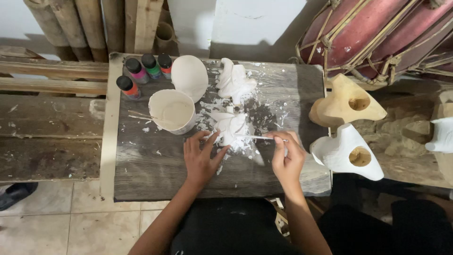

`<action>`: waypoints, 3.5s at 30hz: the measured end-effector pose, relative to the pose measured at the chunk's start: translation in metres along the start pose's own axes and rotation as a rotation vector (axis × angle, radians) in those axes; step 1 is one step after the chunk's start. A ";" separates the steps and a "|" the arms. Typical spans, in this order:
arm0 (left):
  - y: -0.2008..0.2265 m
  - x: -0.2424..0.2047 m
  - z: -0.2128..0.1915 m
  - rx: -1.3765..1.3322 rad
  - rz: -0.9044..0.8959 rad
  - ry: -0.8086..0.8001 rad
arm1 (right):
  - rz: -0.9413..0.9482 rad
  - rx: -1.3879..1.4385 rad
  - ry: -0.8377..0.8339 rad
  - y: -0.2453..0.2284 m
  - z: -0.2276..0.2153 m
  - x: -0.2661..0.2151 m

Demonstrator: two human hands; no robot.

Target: Applying white plaster to a small object using a wooden stick

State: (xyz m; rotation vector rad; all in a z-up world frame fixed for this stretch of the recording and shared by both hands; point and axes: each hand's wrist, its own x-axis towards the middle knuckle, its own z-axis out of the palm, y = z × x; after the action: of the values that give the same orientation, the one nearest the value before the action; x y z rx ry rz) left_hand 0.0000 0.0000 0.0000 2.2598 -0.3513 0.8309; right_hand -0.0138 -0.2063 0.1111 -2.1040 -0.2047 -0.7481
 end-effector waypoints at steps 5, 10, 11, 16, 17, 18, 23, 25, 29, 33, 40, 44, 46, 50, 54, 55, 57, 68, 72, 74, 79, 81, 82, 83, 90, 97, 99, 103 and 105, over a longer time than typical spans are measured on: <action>0.001 0.001 0.002 -0.006 -0.011 0.008 | -0.004 0.000 0.036 0.011 0.001 -0.002; -0.001 0.001 0.004 0.002 -0.003 0.001 | -0.014 -0.024 0.031 0.009 -0.001 -0.003; -0.001 0.001 0.003 -0.006 -0.001 0.002 | -0.009 -0.008 0.033 0.009 -0.001 -0.003; -0.002 -0.001 0.004 -0.009 0.012 0.006 | -0.022 0.012 0.050 0.011 0.000 0.000; -0.002 -0.001 0.004 -0.008 0.008 0.007 | -0.018 0.009 0.043 0.011 -0.001 0.000; -0.001 -0.001 0.003 -0.006 0.004 0.008 | -0.015 0.006 0.036 0.011 -0.002 -0.001; 0.000 0.001 0.002 0.002 0.000 0.004 | 0.002 0.028 0.054 0.013 -0.002 -0.001; 0.001 0.001 0.002 0.001 0.001 0.000 | -0.001 0.034 0.058 0.014 -0.001 0.002; 0.002 0.001 0.001 0.000 -0.006 0.002 | 0.011 0.034 0.082 0.022 -0.001 0.002; 0.000 -0.002 0.003 0.007 -0.009 0.003 | 0.025 0.035 0.067 0.016 0.004 0.004; 0.000 -0.001 0.002 0.027 -0.002 0.010 | 0.038 0.026 0.073 0.019 0.003 0.005; 0.000 -0.002 0.003 0.025 0.006 0.007 | 0.034 -0.002 0.083 0.022 0.001 0.004; -0.001 0.000 0.002 0.029 0.011 0.011 | 0.028 -0.002 0.091 0.019 0.001 0.007; 0.000 -0.002 0.002 0.022 -0.001 -0.003 | 0.043 0.008 0.060 0.011 -0.003 0.004; -0.003 -0.004 0.004 0.019 -0.001 0.001 | 0.035 0.001 0.038 0.009 0.000 0.001; -0.002 -0.003 0.004 0.015 -0.001 -0.001 | 0.037 -0.003 0.039 0.008 -0.001 0.000; -0.002 -0.002 0.002 0.000 -0.012 -0.002 | 0.041 0.016 0.077 0.006 -0.001 0.001; -0.004 -0.005 0.005 -0.027 -0.025 -0.009 | 0.045 -0.074 0.041 -0.007 0.002 -0.004; -0.005 -0.004 0.004 -0.035 -0.026 -0.012 | 0.058 -0.037 0.072 -0.007 0.003 -0.007; -0.005 -0.002 0.004 -0.038 -0.025 -0.015 | 0.053 -0.042 0.066 -0.004 0.007 -0.007; -0.006 -0.003 0.005 -0.066 -0.029 -0.014 | 0.030 -0.068 0.058 -0.010 0.007 -0.006; -0.006 -0.004 0.004 -0.080 -0.042 -0.017 | 0.027 -0.068 0.054 -0.013 0.007 -0.006; -0.005 -0.003 0.003 -0.080 -0.044 -0.019 | 0.030 -0.069 0.052 -0.012 0.008 -0.008; -0.005 -0.003 0.002 -0.072 -0.035 -0.019 | 0.014 -0.074 0.034 -0.011 0.008 -0.011; -0.006 -0.002 0.003 -0.070 -0.023 -0.007 | -0.011 -0.098 0.020 -0.015 0.010 -0.004; -0.013 -0.008 -0.003 -0.137 -0.027 -0.060 | -0.019 0.017 0.081 0.010 0.009 -0.002; -0.017 -0.013 -0.005 -0.142 -0.009 -0.088 | -0.033 0.035 0.125 -0.018 0.009 0.020; -0.021 -0.013 -0.010 -0.118 0.026 -0.074 | -0.089 0.079 0.087 -0.048 0.033 0.060; -0.022 -0.011 -0.012 -0.107 0.046 -0.062 | -0.146 0.149 0.016 -0.052 0.057 0.074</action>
State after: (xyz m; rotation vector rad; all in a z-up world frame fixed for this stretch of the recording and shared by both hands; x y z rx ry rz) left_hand -0.0041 0.0247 -0.0122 2.1881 -0.4678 0.7485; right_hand 0.0502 -0.1392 0.1647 -1.9564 -0.3973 -0.8102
